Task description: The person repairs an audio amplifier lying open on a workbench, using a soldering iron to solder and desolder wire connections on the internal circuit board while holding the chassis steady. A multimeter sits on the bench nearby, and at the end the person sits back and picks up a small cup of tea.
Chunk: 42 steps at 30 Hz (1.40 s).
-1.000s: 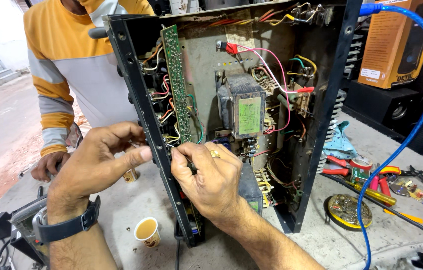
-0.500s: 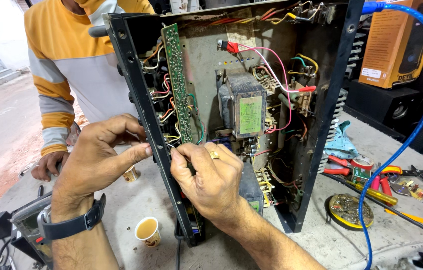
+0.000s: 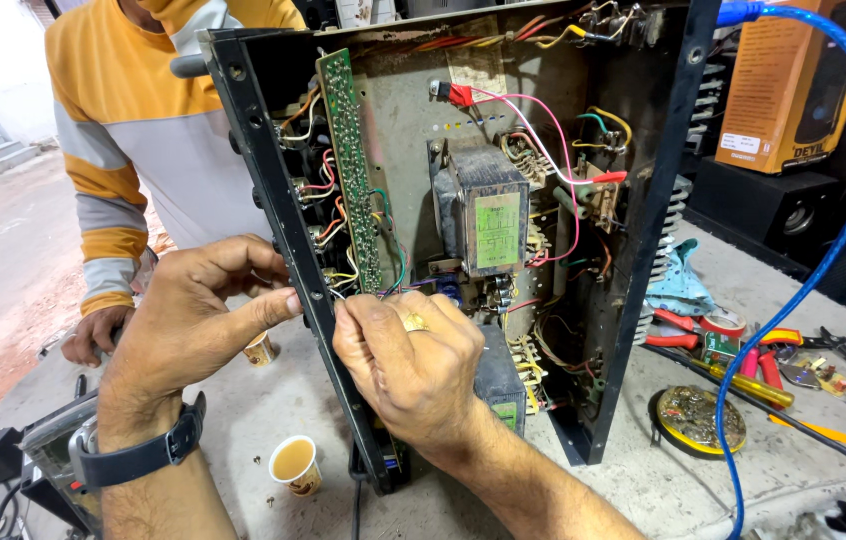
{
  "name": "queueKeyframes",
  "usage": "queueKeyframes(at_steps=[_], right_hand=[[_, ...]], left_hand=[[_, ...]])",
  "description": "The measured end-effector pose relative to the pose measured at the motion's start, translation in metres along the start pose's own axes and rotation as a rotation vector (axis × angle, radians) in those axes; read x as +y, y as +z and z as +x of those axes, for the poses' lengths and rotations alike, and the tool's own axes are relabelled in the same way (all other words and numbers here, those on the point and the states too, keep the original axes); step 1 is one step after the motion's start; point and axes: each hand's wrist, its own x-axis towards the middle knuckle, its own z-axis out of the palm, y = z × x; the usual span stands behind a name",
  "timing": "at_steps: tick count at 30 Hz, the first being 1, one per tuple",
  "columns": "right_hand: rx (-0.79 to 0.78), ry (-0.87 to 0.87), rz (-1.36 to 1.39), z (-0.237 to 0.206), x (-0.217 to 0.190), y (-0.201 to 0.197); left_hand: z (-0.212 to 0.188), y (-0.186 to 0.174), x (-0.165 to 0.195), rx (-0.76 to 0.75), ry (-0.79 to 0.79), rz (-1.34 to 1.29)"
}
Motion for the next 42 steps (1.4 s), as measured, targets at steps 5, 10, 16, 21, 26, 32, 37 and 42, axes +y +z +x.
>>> queueKeyframes(at_steps=[5,10,16,21,26,32,37,42], right_hand=[[-0.007,-0.001,0.033,0.001,0.001,-0.002],[-0.017,0.01,0.028,-0.001,0.003,-0.002],[-0.015,0.006,0.028,-0.002,0.006,-0.002],[-0.017,0.009,0.029,-0.003,0.006,-0.001],[-0.016,0.021,0.044,-0.002,0.006,0.0],[-0.02,0.022,0.045,-0.002,0.005,0.0],[-0.011,0.015,0.036,-0.002,0.005,0.001],[-0.004,0.023,0.041,-0.002,0.005,0.001]], left_hand=[[0.0,-0.001,0.003,0.003,-0.005,0.027],[-0.002,-0.001,0.003,-0.002,-0.023,0.028],[-0.003,0.001,0.002,-0.001,-0.024,-0.01],[-0.001,0.0,0.002,-0.008,0.002,-0.014],[0.001,0.0,0.002,-0.001,-0.007,-0.055],[0.001,0.0,-0.003,-0.013,-0.015,0.06],[0.004,0.005,-0.009,-0.089,-0.149,-0.022],[0.008,0.014,-0.013,-0.086,-0.258,-0.111]])
